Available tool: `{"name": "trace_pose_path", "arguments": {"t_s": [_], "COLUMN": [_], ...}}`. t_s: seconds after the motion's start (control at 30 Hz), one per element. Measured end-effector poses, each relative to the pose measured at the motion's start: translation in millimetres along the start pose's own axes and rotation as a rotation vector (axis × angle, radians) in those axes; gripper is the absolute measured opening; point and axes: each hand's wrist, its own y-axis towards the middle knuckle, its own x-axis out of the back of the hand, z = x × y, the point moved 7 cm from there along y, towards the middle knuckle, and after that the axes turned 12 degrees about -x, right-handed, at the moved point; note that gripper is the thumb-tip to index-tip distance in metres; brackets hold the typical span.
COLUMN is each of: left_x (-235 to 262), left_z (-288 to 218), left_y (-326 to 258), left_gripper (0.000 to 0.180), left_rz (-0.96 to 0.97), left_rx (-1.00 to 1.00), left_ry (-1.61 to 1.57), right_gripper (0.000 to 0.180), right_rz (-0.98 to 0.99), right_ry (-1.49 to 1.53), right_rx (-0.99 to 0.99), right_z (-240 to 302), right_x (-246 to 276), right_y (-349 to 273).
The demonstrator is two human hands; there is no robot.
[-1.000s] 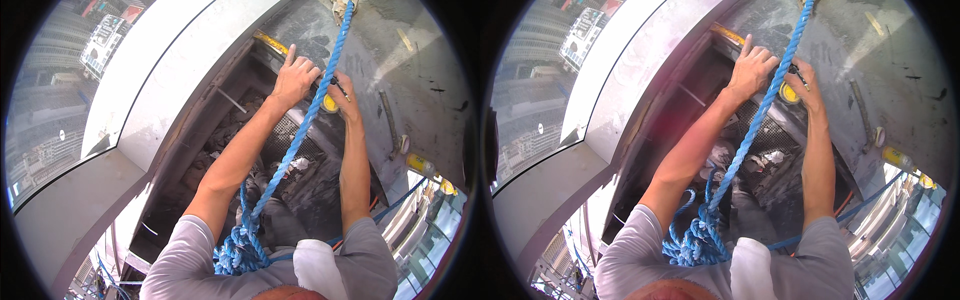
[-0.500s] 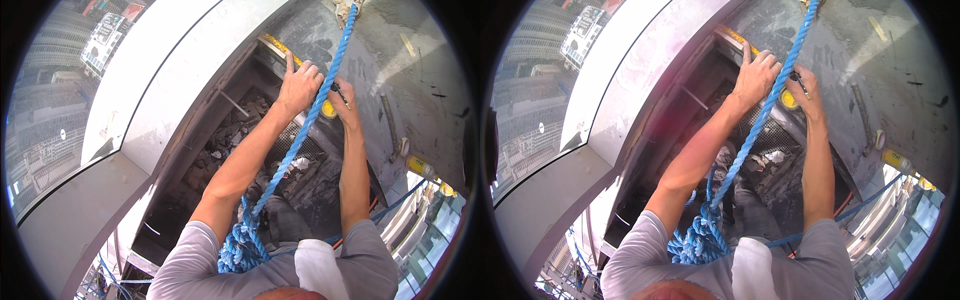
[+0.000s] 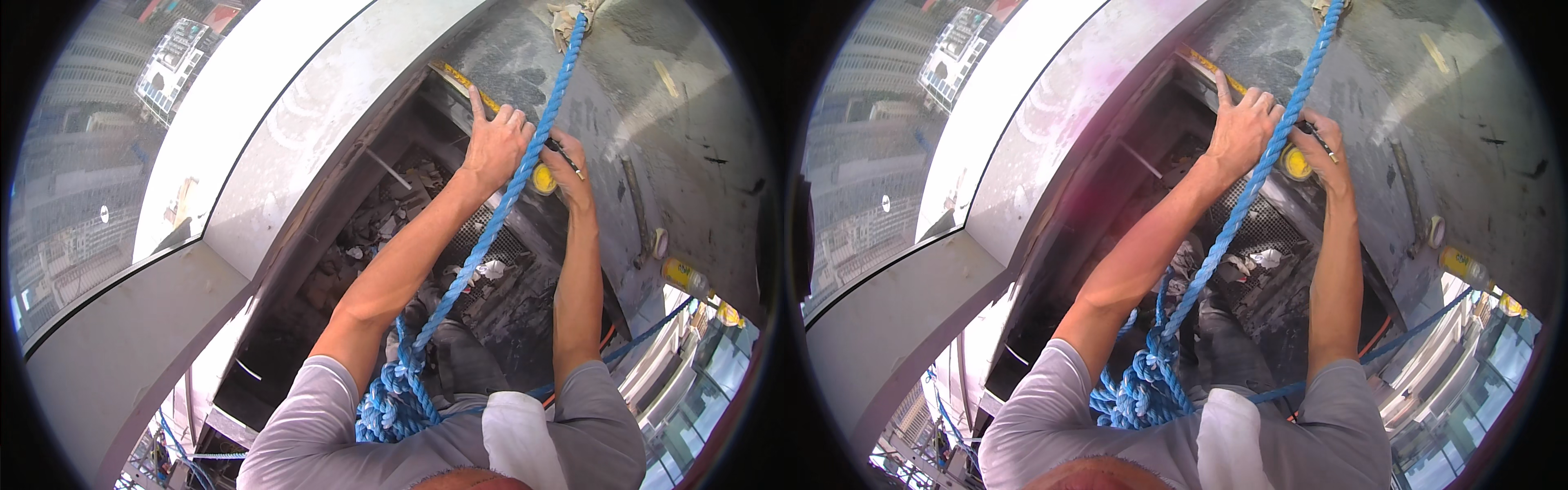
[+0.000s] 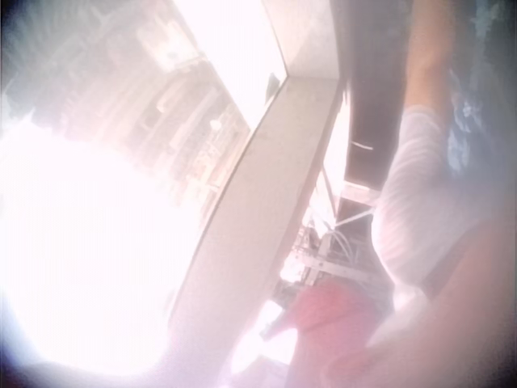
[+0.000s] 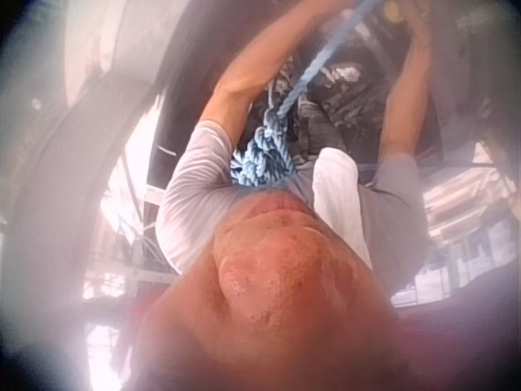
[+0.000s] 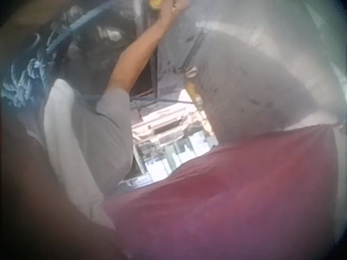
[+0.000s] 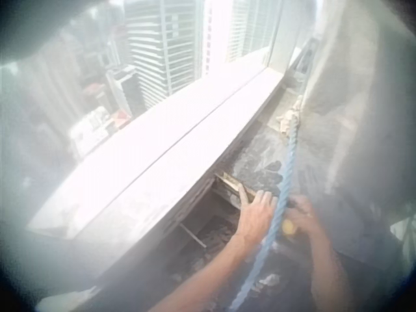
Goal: The person secures a blue rope to a ledge using tape, then uses a tape measure and a pen to measure and mark distances along the ledge. The person handles the rope, tape, tape measure, and pen while working on a high-rise building ledge.
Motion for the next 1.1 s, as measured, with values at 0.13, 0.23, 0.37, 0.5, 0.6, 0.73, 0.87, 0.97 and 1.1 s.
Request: {"name": "trace_pose_path", "arguments": {"t_s": [0.13, 0.23, 0.37, 0.5, 0.6, 0.73, 0.87, 0.97, 1.1], "left_x": [-1.5, -4.4, -2.7, -4.5, -2.0, 2.7, 2.8, 1.6, 2.1], "left_z": [7.2, 10.9, 7.0, 7.7, 10.4, 7.9, 7.3, 7.8, 7.9], "left_y": [1.6, 2.9, 2.0, 3.5, 0.5, -4.3, -1.5, 1.7, 0.4], "left_gripper": [0.017, 0.018, 0.02, 0.022, 0.023, 0.022, 0.022, 0.022, 0.021], "left_rz": [0.03, 0.027, 0.049, 0.079, 0.03, -0.053, -0.052, -0.06, -0.078], "left_rx": [0.0, -0.009, 0.032, 0.051, 0.046, 0.036, 0.073, 0.097, 0.106], "left_ry": [-0.031, -0.036, -0.03, -0.037, -0.066, -0.092, -0.1, -0.095, -0.107], "right_gripper": [0.015, 0.017, 0.018, 0.017, 0.017, 0.019, 0.021, 0.024, 0.028], "right_rz": [-0.004, -0.01, -0.011, 0.012, 0.005, 0.031, 0.093, 0.029, -0.093], "right_ry": [-0.064, -0.065, -0.117, -0.058, -0.092, -0.121, -0.038, -0.213, -0.263], "right_rx": [0.015, 0.016, -0.024, -0.027, 0.006, 0.003, 0.149, 0.177, 0.123], "right_z": [1.7, 0.4, 3.7, -2.3, -0.9, 4.2, 7.5, 13.2, 15.5], "right_x": [-0.1, 1.2, 1.6, 2.6, 1.9, -0.1, -2.8, 0.3, 3.7], "right_y": [2.1, 5.0, 4.4, 7.6, 8.9, 8.1, 2.3, -0.1, -9.4]}}
